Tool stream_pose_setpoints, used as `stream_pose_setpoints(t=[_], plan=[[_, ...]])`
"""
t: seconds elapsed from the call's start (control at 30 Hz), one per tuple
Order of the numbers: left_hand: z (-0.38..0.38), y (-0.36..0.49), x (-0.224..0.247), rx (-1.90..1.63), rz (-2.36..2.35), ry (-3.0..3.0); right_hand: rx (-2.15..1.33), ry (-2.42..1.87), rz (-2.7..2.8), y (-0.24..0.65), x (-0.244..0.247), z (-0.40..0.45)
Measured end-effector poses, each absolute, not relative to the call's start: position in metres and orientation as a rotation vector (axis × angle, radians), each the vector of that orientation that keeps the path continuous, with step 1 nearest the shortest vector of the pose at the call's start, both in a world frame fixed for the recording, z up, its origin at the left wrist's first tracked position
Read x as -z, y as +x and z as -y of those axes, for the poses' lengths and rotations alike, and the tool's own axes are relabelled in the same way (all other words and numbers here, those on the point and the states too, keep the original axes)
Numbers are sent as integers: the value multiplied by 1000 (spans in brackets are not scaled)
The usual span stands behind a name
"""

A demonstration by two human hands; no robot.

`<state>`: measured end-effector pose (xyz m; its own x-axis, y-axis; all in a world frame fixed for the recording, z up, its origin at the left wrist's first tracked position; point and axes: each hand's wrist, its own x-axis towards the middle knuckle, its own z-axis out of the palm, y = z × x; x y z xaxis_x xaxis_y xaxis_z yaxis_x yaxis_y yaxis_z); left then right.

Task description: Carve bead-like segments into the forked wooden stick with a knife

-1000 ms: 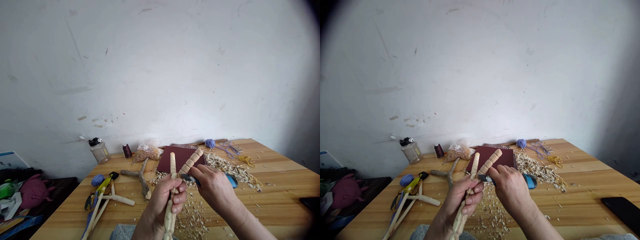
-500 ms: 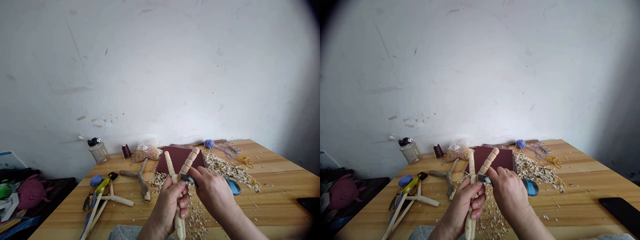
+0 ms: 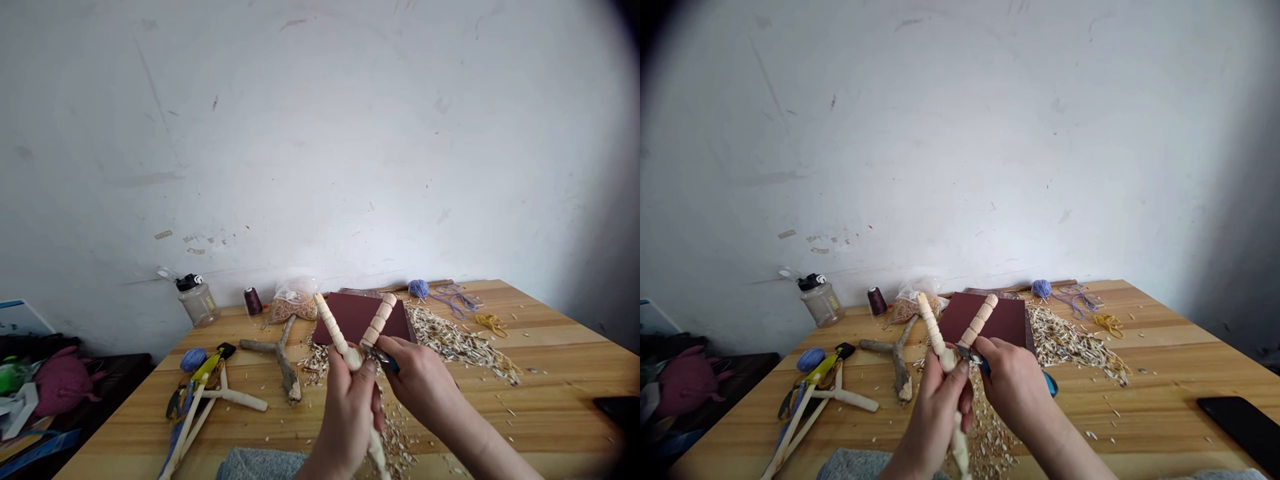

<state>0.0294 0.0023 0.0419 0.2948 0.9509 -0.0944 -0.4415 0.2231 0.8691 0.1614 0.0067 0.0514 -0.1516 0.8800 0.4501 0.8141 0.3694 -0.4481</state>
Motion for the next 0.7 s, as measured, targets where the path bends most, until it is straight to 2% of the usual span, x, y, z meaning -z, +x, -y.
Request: stream_pose_setpoints(t=[0.07, 0.13, 0.3, 0.7], plan=[[-6, 22, -52, -1086, -753, 861, -355, -1230, 2004, 169, -55, -9], [-10, 14, -62, -1115, -692, 796, -413, -1242, 1960, 177, -54, -13], [-16, 5, -71, -1016, -638, 753, 89, -1564, 1914, 186, -40, -23], [-15, 5, -73, -848, -628, 676, 403, -1587, 2029, 171, -41, -13]])
